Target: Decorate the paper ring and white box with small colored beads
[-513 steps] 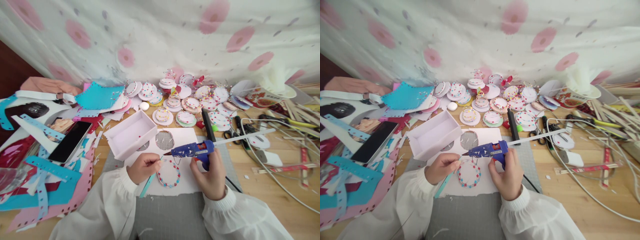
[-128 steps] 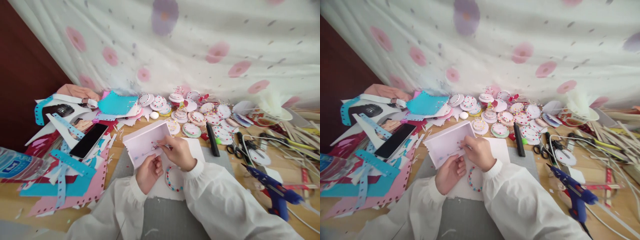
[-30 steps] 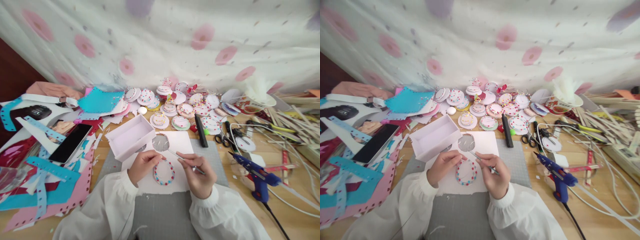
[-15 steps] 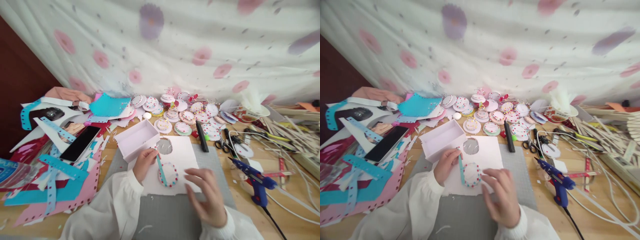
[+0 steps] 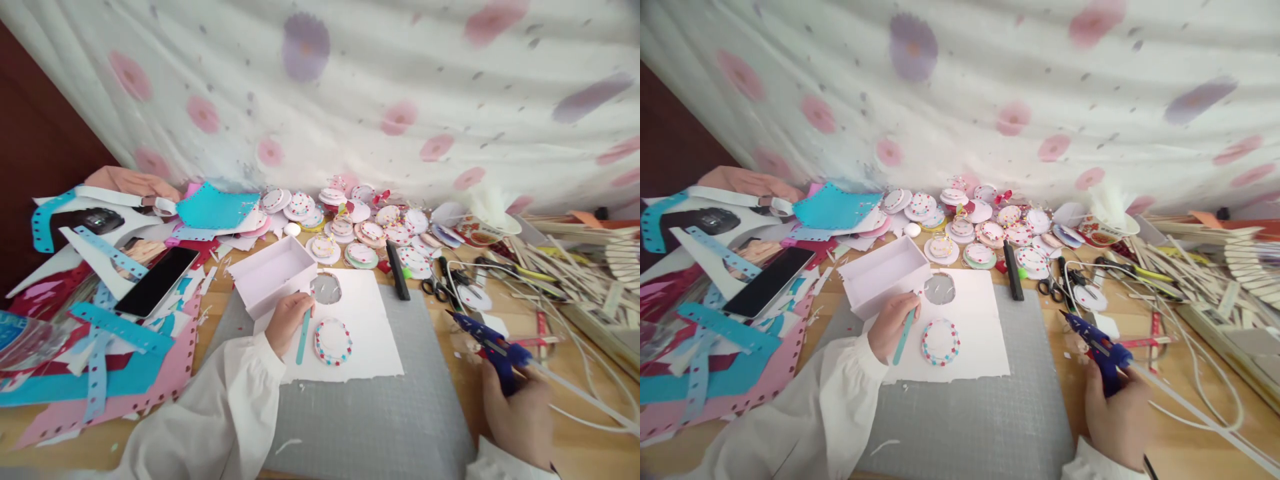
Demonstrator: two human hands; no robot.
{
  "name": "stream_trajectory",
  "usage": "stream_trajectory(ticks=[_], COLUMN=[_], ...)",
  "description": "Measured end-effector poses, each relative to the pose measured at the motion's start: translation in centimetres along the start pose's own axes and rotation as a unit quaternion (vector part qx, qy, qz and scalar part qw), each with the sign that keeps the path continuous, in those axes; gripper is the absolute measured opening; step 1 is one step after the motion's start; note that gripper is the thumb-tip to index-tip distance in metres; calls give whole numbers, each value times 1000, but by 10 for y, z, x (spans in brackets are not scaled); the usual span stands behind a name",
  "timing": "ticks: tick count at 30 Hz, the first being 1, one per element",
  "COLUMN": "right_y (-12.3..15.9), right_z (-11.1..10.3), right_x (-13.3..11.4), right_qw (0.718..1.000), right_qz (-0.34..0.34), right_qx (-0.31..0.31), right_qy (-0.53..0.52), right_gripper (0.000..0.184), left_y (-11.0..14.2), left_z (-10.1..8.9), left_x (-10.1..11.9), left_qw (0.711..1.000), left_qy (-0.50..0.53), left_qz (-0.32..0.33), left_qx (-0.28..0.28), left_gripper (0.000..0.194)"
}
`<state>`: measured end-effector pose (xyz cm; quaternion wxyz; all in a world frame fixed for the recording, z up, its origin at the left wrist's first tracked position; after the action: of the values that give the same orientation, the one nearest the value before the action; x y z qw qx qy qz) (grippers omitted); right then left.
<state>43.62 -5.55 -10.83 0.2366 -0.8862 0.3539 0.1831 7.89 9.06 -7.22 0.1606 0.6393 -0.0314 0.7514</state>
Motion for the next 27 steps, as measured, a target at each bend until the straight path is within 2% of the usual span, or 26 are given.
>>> stream_trajectory(ticks=[3,6,7,10,12,14,18,22,27], right_y=[1,0,-1,-7,-9,-6,14,36,35], right_z=[-4,-18,-22,-24,-13,7,49,71,73], right_x=[-24,-43,-50,-80,-104,-130,-170,-177,-170], right_qw=[998,995,993,983,971,964,936,927,925], right_qz=[45,89,95,48,36,15,-68,-92,-81], right_qx=[19,49,51,60,78,68,-56,-129,-136], right_qy=[37,-9,-39,-170,-224,-256,-340,-341,-346], right_gripper=[37,24,26,37,42,39,32,32,26], left_y=[1,2,2,2,2,2,3,2,-2], left_z=[0,1,1,2,2,2,1,0,1], left_x=[-1,0,0,1,1,2,1,2,8], left_qw=[1000,1000,1000,999,998,998,996,994,983], left_qy=[-6,-15,-19,-34,-46,-58,-76,-93,-147], left_qz=[1,0,-1,-5,-8,-10,-12,-21,-14], left_qx=[1,0,-2,-15,-29,-38,-43,-59,-111], left_gripper=[33,33,33,33,33,33,31,31,33])
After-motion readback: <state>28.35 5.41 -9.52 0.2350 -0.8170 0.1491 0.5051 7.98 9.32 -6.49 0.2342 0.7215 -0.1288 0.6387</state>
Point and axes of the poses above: each hand's wrist, its own y-axis away from the middle knuckle, its own z-axis out of the palm, x = y × z, the point moved 1 cm from there along -y, towards the middle knuckle, and after that the axes turned 1 degree about -z, right-handed, at the moved point
